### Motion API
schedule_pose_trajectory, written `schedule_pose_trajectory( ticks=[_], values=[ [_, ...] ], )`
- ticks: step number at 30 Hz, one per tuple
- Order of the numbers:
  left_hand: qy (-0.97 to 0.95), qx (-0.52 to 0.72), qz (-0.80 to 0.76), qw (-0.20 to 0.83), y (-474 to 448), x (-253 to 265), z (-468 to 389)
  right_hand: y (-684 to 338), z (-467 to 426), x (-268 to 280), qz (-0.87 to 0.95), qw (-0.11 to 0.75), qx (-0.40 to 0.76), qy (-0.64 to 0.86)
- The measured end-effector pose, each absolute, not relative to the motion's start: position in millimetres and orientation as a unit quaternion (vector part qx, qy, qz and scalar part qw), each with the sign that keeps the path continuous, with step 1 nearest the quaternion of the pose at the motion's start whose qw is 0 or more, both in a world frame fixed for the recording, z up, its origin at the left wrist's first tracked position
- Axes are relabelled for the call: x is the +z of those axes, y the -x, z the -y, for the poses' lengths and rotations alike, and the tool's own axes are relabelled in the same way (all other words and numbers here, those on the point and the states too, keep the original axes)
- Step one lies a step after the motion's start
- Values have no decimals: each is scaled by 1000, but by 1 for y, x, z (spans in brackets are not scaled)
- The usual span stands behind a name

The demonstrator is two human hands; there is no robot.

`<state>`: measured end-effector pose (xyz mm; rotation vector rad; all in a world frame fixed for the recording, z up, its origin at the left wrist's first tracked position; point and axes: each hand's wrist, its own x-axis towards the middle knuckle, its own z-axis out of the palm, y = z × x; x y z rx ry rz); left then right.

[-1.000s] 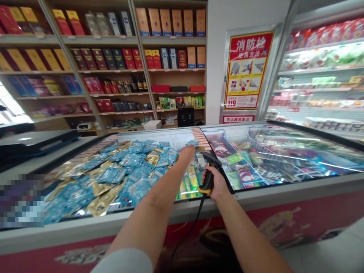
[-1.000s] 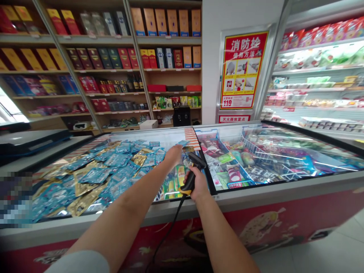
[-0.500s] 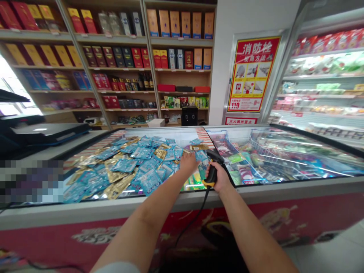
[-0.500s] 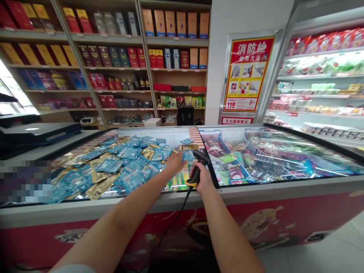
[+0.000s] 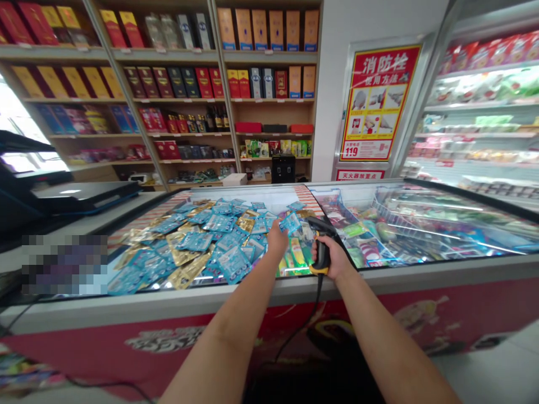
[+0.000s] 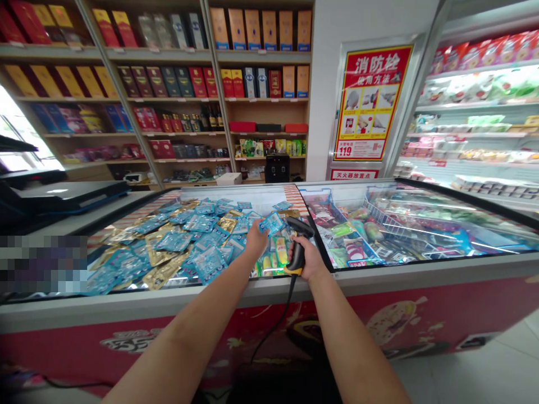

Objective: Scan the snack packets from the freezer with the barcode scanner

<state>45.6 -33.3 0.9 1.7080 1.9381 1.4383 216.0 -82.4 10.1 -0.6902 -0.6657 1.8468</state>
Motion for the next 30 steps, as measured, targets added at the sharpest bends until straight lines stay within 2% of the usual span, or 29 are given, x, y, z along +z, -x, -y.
schedule_pose_trajectory(
  ticks=[30],
  values=[
    [-584,476,-650,105,-47,10,41,-218,81,8,286,499,773,269]
  ],
)
